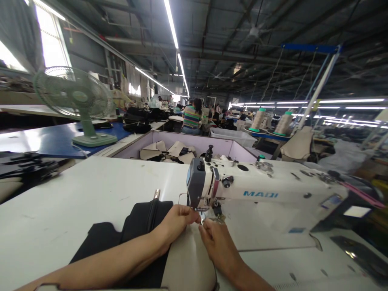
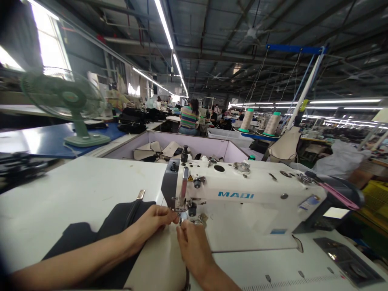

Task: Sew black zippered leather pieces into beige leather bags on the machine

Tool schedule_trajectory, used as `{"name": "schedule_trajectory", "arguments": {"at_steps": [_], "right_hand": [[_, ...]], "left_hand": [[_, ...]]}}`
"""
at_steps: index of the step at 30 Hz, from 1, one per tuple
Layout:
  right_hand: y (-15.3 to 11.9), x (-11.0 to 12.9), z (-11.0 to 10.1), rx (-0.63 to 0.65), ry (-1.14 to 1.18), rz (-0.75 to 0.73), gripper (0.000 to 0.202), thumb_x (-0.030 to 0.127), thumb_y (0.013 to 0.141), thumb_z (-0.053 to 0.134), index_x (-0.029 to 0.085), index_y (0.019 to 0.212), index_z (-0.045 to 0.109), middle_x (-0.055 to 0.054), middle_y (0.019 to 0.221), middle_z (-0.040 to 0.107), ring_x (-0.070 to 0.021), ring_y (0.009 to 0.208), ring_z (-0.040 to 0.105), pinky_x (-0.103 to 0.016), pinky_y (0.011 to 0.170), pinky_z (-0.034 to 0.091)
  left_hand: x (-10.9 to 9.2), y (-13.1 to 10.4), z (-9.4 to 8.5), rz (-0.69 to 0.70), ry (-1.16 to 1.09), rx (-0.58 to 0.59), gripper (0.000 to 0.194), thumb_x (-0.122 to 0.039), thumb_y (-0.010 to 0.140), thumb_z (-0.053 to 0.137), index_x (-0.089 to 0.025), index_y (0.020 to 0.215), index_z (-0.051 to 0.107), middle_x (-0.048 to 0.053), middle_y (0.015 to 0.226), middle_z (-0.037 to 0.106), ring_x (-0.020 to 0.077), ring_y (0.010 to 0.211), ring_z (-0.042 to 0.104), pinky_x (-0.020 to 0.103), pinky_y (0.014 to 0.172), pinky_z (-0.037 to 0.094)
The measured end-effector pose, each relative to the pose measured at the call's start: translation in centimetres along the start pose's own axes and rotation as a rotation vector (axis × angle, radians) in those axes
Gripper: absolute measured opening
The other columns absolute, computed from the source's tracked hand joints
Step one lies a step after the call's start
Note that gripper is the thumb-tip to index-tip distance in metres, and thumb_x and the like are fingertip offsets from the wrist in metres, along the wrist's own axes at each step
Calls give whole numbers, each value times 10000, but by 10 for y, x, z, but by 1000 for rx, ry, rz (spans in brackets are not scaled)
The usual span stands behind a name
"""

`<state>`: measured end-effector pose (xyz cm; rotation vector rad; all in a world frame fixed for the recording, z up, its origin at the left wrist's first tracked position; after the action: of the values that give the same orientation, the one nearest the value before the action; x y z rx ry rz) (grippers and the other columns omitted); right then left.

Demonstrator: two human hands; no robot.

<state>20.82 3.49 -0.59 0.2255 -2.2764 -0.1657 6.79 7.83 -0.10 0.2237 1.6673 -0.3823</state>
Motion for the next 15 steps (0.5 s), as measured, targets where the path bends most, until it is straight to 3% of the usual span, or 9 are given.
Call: {"name": "schedule_trajectory", "arguments": {"at_steps": [5,10,12,15], "right_hand": [[-6,2,-5,1,-203,-120,255,207,925,435,190,675,477,13,593,521,-145,552,486,-272,538,223],[-8,4,-10,15,-219,-159,286,173,897,435,188,611,443,21,546,497,-125,516,463,-259,498,218],[-11,3,-15,56,-174,-133,310,196,900,437,190,591,415,24,523,491,-114,490,466,-238,462,217],[-19,-4,-22,189,17,47,337,312,931,433,207,616,379,58,427,438,-89,347,404,-202,365,188]], "left_hand": [[-5,6,4,-53,-2,68,390,-502,658,673,-114,649,718,50,637,605,122,554,402,234,475,222],[-3,14,11,-28,113,140,411,-517,710,640,-117,665,720,74,658,647,129,511,433,235,436,216],[-3,9,12,38,193,142,399,-488,767,610,-121,661,724,69,622,637,150,540,480,242,477,288],[-9,-12,7,163,326,93,330,-446,817,612,-151,794,757,76,719,671,195,658,555,282,653,388]]}}
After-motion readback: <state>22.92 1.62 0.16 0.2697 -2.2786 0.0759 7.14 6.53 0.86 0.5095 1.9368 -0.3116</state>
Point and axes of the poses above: each hand's wrist, its own y-axis towards the middle knuckle, its own z-axis out of the palm, x = y × z, the point moved 4 cm from there along y, towards the middle knuckle
